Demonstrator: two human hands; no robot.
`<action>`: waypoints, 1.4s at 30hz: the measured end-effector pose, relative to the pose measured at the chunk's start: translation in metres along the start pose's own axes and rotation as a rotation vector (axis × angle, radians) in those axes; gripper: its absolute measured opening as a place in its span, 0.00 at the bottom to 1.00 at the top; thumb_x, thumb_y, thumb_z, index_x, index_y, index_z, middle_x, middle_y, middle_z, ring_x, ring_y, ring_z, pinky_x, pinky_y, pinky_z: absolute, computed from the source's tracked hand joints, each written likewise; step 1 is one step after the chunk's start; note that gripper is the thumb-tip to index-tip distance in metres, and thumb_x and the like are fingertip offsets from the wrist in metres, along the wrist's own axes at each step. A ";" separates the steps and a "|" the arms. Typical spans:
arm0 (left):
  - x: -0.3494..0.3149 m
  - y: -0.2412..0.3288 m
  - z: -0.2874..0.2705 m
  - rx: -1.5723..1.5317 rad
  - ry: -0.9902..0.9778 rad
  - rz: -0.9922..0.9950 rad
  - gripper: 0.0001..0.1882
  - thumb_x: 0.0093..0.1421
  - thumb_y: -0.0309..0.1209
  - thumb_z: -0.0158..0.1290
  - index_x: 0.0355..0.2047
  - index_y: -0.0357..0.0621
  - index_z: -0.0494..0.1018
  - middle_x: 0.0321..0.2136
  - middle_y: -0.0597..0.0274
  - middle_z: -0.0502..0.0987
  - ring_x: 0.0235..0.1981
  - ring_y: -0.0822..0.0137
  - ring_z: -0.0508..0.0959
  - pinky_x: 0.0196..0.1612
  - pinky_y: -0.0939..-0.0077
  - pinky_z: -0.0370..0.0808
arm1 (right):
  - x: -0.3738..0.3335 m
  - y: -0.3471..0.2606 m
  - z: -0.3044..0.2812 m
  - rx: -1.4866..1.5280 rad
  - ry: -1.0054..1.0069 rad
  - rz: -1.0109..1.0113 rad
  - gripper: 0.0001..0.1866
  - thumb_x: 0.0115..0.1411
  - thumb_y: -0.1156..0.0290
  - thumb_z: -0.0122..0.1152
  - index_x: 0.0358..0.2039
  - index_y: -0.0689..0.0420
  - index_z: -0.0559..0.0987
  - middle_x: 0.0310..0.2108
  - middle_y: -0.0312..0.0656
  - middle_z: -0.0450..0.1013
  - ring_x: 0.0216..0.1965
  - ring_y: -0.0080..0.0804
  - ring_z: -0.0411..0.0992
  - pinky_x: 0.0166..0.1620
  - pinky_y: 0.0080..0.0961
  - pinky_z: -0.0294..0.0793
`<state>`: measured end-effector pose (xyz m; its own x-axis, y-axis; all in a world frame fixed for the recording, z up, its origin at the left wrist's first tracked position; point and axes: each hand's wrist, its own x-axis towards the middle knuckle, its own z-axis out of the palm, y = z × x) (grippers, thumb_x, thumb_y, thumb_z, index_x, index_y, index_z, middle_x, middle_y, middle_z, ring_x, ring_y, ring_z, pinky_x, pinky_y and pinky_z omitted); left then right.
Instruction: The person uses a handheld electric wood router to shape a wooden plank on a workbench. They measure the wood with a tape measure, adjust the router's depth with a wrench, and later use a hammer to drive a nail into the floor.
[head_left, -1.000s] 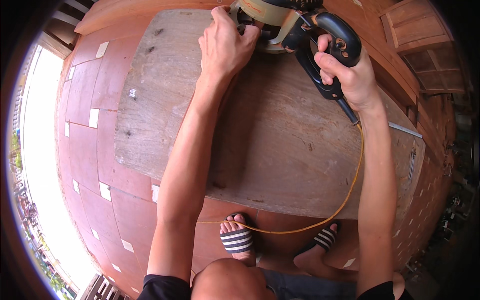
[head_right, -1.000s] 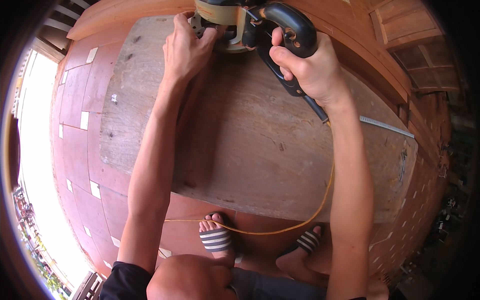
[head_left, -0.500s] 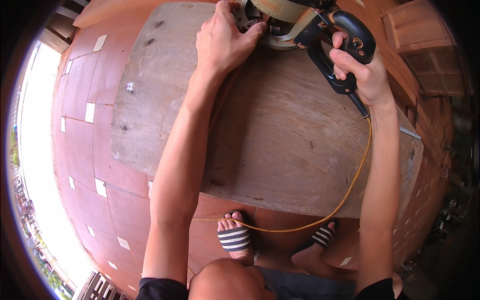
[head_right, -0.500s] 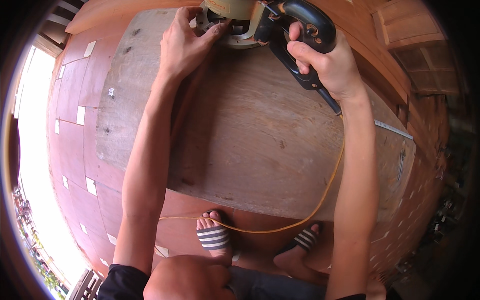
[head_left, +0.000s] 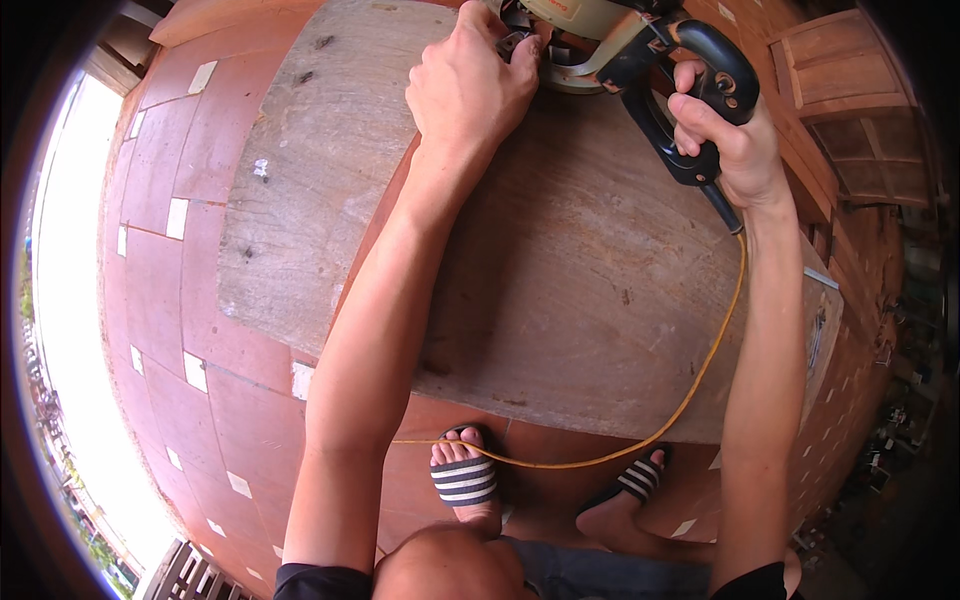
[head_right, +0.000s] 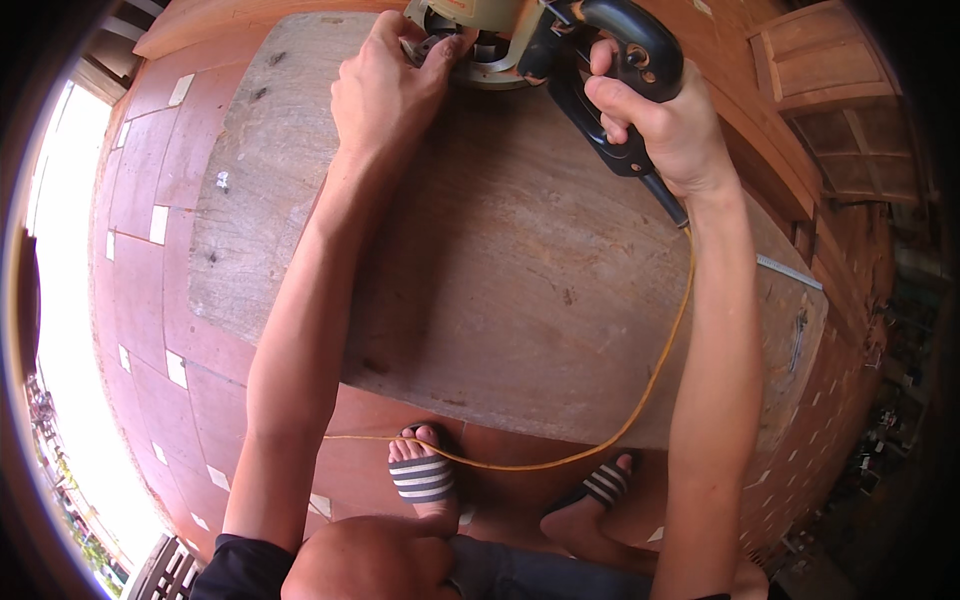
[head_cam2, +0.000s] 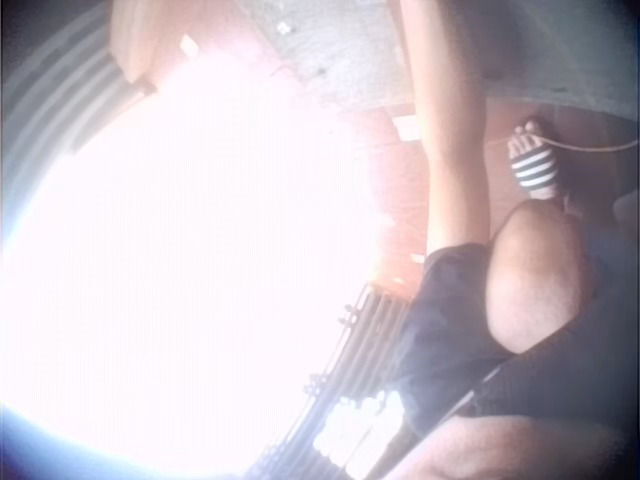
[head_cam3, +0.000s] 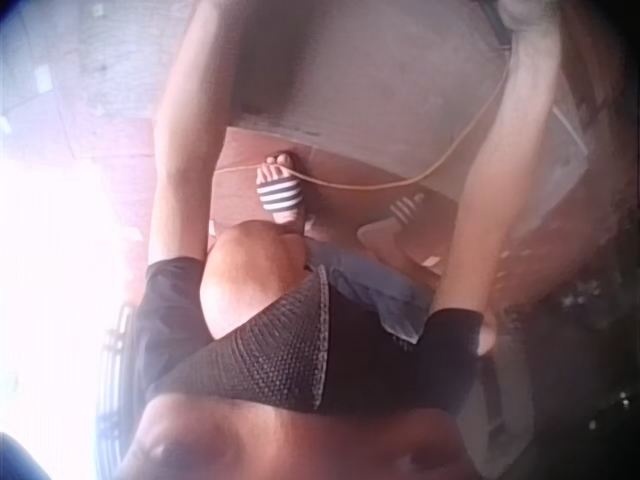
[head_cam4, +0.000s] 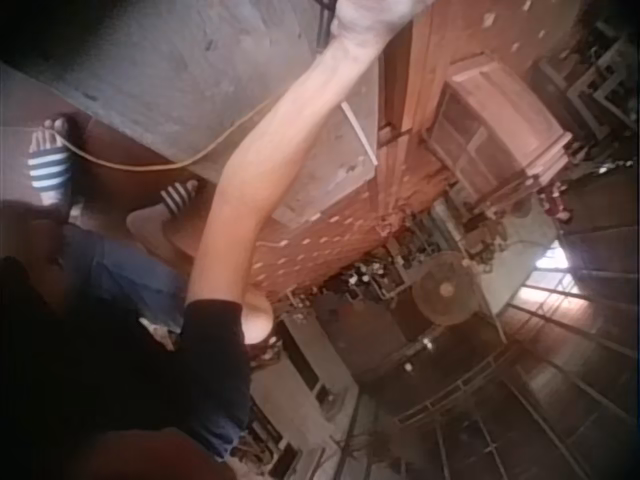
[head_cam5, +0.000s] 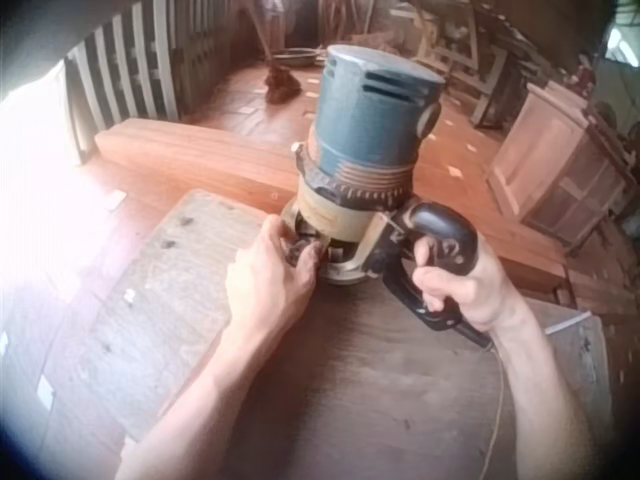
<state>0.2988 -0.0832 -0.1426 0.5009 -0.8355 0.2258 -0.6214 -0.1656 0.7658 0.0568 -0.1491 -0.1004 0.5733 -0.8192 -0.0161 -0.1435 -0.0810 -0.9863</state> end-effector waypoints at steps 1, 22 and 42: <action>-0.001 -0.002 0.004 0.007 0.030 0.015 0.17 0.63 0.40 0.63 0.44 0.42 0.73 0.32 0.43 0.85 0.35 0.39 0.85 0.40 0.48 0.80 | 0.000 0.000 0.003 -0.004 0.019 -0.015 0.07 0.64 0.75 0.67 0.42 0.56 0.79 0.29 0.30 0.72 0.23 0.16 0.68 0.29 0.19 0.69; 0.006 -0.011 0.006 0.066 -0.039 -0.005 0.31 0.62 0.52 0.63 0.48 0.35 0.74 0.35 0.39 0.84 0.40 0.43 0.85 0.48 0.52 0.79 | -0.006 -0.002 0.015 -0.064 0.021 0.005 0.07 0.65 0.75 0.66 0.41 0.57 0.78 0.28 0.30 0.70 0.23 0.16 0.67 0.29 0.20 0.68; 0.010 -0.026 0.006 0.154 0.038 0.054 0.28 0.58 0.53 0.63 0.41 0.37 0.81 0.39 0.39 0.85 0.45 0.42 0.85 0.53 0.55 0.78 | -0.021 -0.009 0.040 -0.027 0.125 -0.010 0.02 0.60 0.76 0.67 0.33 0.57 0.82 0.20 0.30 0.73 0.20 0.15 0.68 0.26 0.19 0.67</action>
<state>0.3163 -0.0905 -0.1642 0.4849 -0.8254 0.2892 -0.7316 -0.2015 0.6513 0.0789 -0.1085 -0.0977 0.4699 -0.8826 0.0164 -0.1606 -0.1037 -0.9816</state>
